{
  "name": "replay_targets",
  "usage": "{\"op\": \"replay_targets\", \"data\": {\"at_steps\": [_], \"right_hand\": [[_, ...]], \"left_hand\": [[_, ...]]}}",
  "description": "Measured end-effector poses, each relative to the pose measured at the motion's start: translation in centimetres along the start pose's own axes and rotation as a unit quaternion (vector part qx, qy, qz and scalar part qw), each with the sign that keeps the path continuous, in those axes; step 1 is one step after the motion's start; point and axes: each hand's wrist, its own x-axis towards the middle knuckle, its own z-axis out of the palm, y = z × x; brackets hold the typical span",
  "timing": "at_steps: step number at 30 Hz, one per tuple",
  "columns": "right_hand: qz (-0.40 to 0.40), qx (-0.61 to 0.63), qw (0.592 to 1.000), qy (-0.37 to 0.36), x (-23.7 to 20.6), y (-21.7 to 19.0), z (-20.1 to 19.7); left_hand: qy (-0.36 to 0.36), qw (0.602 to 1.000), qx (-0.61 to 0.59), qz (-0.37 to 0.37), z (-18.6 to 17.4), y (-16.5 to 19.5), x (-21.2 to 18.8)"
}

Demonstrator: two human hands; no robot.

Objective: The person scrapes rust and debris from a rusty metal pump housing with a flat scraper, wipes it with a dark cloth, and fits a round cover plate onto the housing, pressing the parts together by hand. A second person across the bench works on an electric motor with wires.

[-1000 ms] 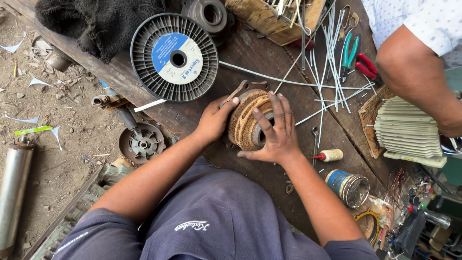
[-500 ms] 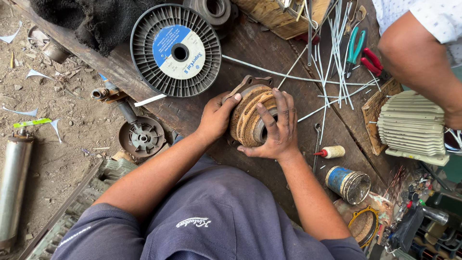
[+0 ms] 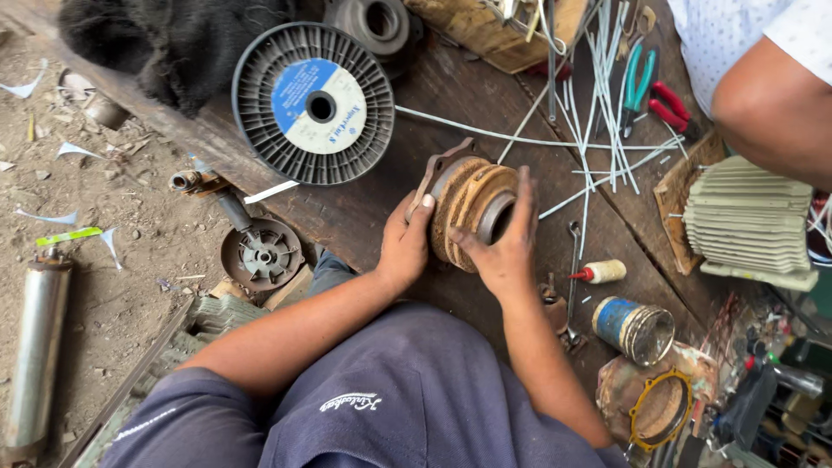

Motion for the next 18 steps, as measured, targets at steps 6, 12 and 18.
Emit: {"op": "replay_targets", "data": {"at_steps": [6, 12, 18], "right_hand": [[-0.002, -0.007, 1.000, 0.021, -0.4, -0.3, 0.8], [-0.050, -0.037, 0.997, 0.035, -0.6, -0.3, 1.1], [-0.093, -0.044, 0.994, 0.040, -0.4, 0.6, 0.9]], "left_hand": [[0.022, 0.997, 0.070, -0.002, -0.1, -0.3, -0.1], [0.007, 0.996, 0.091, 0.002, -0.4, -0.9, -0.2], [0.010, 0.990, 0.132, -0.044, -0.9, -1.6, 0.0]]}}
